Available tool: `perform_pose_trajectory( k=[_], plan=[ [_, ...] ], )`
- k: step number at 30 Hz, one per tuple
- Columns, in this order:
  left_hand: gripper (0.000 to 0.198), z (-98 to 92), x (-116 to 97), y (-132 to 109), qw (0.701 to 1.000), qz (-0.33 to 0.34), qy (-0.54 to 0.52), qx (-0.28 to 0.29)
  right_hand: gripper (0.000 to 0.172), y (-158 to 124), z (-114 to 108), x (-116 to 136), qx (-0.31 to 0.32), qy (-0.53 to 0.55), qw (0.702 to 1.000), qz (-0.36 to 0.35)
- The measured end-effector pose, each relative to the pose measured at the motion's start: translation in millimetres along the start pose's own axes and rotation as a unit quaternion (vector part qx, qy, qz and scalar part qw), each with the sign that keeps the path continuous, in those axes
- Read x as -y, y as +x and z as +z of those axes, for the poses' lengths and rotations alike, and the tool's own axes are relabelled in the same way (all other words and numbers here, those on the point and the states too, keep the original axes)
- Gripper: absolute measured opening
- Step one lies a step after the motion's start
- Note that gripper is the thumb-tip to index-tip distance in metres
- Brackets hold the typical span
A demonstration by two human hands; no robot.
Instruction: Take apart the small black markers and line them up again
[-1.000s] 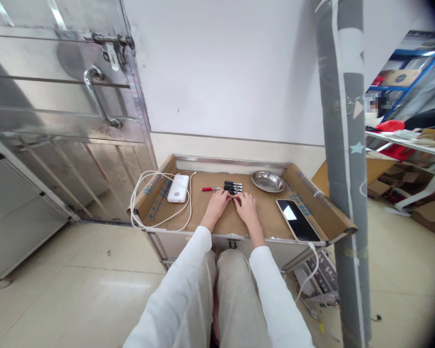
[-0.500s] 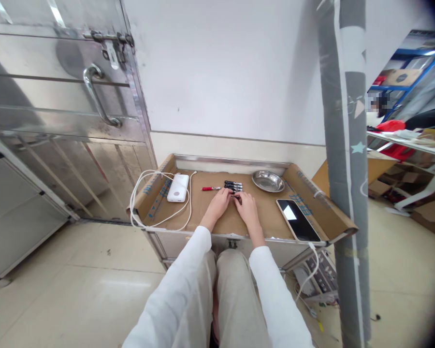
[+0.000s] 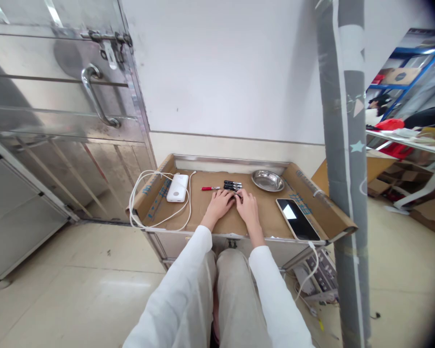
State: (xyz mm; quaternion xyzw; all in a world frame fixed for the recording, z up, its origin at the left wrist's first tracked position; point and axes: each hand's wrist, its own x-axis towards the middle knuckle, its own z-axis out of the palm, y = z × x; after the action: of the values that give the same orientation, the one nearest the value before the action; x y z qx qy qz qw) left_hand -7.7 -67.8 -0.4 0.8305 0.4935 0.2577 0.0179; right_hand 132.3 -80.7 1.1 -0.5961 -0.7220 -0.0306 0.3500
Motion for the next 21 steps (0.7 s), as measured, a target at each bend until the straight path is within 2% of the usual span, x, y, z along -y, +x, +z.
perform_pose_trajectory(
  k=[5,10,16,21],
  plan=[
    [0.021,-4.2,-1.8,-0.6,0.999,0.001,0.035,-0.003,0.018,-0.3,-1.3,1.2,-0.006,-0.004,1.0,0.005],
    [0.015,-3.0,-1.1,0.1,0.999,-0.031,0.034,-0.02,0.02,-1.4,-3.0,2.1,-0.013,-0.023,0.999,0.022],
    [0.019,0.1,3.0,0.6,0.994,-0.062,0.053,-0.071,0.018,-1.8,-4.4,2.4,-0.019,-0.034,0.998,0.046],
    [0.019,0.3,4.0,1.1,0.993,-0.062,0.06,-0.078,0.02,-1.6,-2.9,1.3,-0.016,-0.033,0.999,0.027]
  ],
)
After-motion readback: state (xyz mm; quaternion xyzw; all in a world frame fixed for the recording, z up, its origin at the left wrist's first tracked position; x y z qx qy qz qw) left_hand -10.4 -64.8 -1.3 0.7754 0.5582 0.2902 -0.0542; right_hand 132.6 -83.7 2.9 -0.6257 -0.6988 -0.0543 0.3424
